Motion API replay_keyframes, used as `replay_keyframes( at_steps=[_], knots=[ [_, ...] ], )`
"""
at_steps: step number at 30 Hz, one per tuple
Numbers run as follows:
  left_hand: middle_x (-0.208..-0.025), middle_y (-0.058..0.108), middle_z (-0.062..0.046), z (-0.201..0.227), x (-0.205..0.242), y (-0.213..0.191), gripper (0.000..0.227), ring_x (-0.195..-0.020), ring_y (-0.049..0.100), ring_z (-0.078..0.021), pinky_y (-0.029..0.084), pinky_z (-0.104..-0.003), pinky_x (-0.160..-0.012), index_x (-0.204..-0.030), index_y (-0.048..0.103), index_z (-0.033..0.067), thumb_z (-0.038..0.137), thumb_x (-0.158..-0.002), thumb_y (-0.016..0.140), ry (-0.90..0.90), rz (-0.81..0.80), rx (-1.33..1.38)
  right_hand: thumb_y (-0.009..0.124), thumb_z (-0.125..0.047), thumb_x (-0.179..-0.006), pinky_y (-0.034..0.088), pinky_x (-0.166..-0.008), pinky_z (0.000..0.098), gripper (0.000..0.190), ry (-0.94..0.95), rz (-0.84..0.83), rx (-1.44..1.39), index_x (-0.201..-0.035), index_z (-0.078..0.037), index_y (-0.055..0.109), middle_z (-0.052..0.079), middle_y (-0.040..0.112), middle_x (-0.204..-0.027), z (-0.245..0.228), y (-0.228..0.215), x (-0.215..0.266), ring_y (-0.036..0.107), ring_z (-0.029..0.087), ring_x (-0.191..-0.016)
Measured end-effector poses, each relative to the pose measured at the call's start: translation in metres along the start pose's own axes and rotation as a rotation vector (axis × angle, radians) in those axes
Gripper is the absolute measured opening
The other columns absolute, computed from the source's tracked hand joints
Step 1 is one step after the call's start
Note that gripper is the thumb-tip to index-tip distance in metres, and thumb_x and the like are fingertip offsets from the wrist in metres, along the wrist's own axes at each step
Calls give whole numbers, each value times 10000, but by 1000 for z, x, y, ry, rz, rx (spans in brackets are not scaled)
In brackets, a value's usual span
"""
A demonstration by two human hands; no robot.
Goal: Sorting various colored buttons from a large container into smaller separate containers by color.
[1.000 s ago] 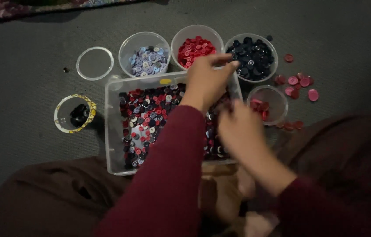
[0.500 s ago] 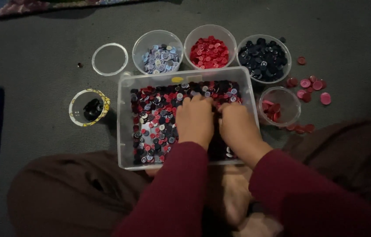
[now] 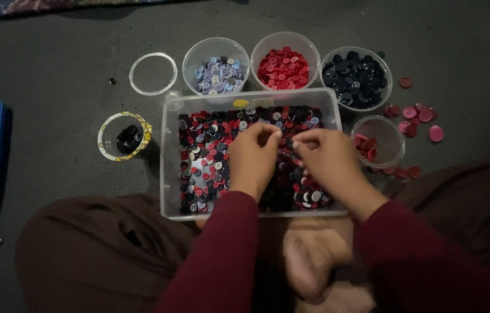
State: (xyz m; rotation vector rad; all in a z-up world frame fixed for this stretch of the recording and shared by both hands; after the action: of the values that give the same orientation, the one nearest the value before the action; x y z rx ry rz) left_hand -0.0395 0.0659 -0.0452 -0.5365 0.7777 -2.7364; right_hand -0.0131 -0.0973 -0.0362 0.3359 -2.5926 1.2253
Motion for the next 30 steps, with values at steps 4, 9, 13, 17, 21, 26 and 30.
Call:
replay_keyframes(
  at_steps=[4, 9, 13, 17, 21, 26, 30],
  knots=[
    [-898, 803, -56, -2, -1, 0, 188, -887, 746, -218, 602, -354, -761, -1077, 783, 199, 276, -936, 685, -92, -19, 268, 681, -74, -905, 547, -481, 233, 298, 24, 30, -527, -1189, 6, 724, 133, 714, -649, -9, -7, -1, 681, 141, -492],
    [-901, 800, -96, -1, -3, 0, 237, -864, 755, -210, 609, -337, -699, -1134, 769, 143, 247, -932, 700, -117, -22, 379, 671, -26, -908, 569, -491, 217, 328, 18, 47, -670, -1225, 59, 687, 150, 729, -732, -17, -9, -6, 680, 117, -526],
    [-880, 787, -61, 2, -6, -4, 245, -807, 726, -170, 588, -314, -689, -1129, 779, 157, 250, -928, 674, -98, -44, 364, 687, -50, -910, 590, -473, 189, 341, 77, 59, -700, -1240, 36, 697, 174, 756, -836, -21, -11, -3, 710, 113, -588],
    [-862, 782, -41, 5, -16, 1, 266, -802, 711, -147, 586, -304, -688, -1132, 783, 173, 298, -925, 673, -68, -65, 420, 702, -81, -904, 602, -479, 182, 332, 95, 64, -671, -1218, 27, 712, 151, 749, -834, -30, -16, 1, 699, 94, -603],
    [-844, 780, 14, 13, -14, 5, 307, -823, 742, -130, 580, -294, -720, -1088, 794, 216, 390, -835, 780, -83, -105, 377, 700, -79, -905, 601, -482, 203, 297, 91, 91, -642, -1188, 2, 741, 152, 744, -820, -31, -17, 1, 696, 105, -619],
    [-1005, 798, -66, 5, -8, 7, 492, -980, 732, -156, 583, -327, -827, -1206, 729, 118, 340, -776, 821, -234, -47, 542, 648, -89, -946, 637, -574, 205, 317, 126, 46, -730, -1227, 46, 707, 181, 754, -886, -34, -15, 7, 735, 123, -680],
    [-1057, 795, -98, 0, 5, 9, 556, -1017, 713, -177, 559, -338, -853, -1229, 698, 39, 319, -769, 838, -355, -2, 616, 696, -97, -940, 655, -605, 221, 355, 159, 10, -816, -1251, 74, 681, 193, 745, -924, -25, -10, 5, 748, 147, -710]
  ],
)
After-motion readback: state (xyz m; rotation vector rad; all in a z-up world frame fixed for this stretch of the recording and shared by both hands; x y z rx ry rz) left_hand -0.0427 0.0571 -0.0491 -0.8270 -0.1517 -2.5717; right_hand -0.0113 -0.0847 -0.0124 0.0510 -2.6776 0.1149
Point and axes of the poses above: each hand's wrist, its own x-axis away from the middle knuckle, its own y-axis out of the palm, z = x × y, the point moved 6 cm from there along -x, towards the middle knuckle
